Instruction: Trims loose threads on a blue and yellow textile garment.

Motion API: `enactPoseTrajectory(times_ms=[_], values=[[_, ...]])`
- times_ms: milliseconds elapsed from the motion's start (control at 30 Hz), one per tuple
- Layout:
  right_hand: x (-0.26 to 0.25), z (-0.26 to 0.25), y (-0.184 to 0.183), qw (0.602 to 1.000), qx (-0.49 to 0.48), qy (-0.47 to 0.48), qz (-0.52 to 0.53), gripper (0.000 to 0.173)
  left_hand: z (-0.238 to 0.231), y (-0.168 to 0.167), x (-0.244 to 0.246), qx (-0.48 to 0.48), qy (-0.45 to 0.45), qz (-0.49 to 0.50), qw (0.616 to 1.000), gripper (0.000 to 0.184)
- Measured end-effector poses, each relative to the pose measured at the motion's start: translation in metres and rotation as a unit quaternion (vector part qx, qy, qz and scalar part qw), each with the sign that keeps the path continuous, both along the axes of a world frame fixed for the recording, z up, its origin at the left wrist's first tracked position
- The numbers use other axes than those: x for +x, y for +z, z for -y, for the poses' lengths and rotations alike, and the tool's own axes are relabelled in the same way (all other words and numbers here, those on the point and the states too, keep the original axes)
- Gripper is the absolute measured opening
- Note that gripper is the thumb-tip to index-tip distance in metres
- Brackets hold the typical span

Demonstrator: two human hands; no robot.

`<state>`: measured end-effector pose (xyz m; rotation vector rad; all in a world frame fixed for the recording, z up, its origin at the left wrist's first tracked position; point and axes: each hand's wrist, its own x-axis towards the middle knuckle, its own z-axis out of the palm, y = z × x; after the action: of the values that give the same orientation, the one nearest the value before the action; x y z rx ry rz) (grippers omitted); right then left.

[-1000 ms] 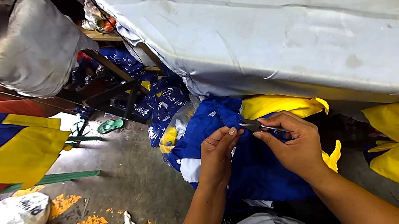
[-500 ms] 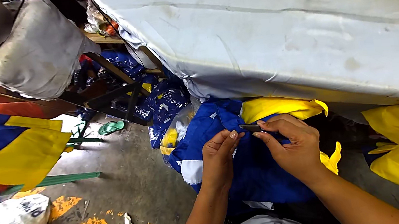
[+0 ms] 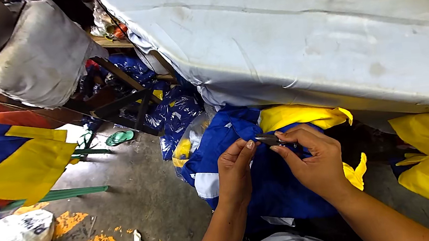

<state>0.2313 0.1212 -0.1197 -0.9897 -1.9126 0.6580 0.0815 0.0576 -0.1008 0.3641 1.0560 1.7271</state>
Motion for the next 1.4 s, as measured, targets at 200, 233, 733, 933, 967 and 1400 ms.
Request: enactPoseTrajectory(times_ms=[200,233,733,933,967,1400], values=[[-0.004,0.001,0.001,0.987,-0.123,0.042,-0.096,0.016,0.001,-0.002,0.002,0.013,0.008,0.007,1.0,0.023],[-0.004,0.001,0.002,0.978,-0.155,0.06,-0.127,0.014,0.001,-0.002,0.002,0.011,0.005,0.012,1.0,0.024],[-0.002,0.0,0.007,0.975,-0.181,0.071,-0.111,0.012,0.004,-0.002,-0.001,0.012,0.001,-0.001,1.0,0.024],[-0.004,0.006,0.005,0.931,-0.266,0.161,-0.189,0.024,-0.005,0.0,-0.031,-0.036,-0.013,-0.011,0.999,0.026],[-0.003,0.009,0.0,0.941,-0.243,0.179,-0.151,0.032,-0.011,-0.001,-0.041,-0.055,-0.016,-0.022,0.998,0.027],[0.006,0.049,-0.051,0.886,-0.321,0.328,0.071,0.018,-0.055,-0.064,-0.116,-0.241,-0.11,-0.264,0.927,0.031]])
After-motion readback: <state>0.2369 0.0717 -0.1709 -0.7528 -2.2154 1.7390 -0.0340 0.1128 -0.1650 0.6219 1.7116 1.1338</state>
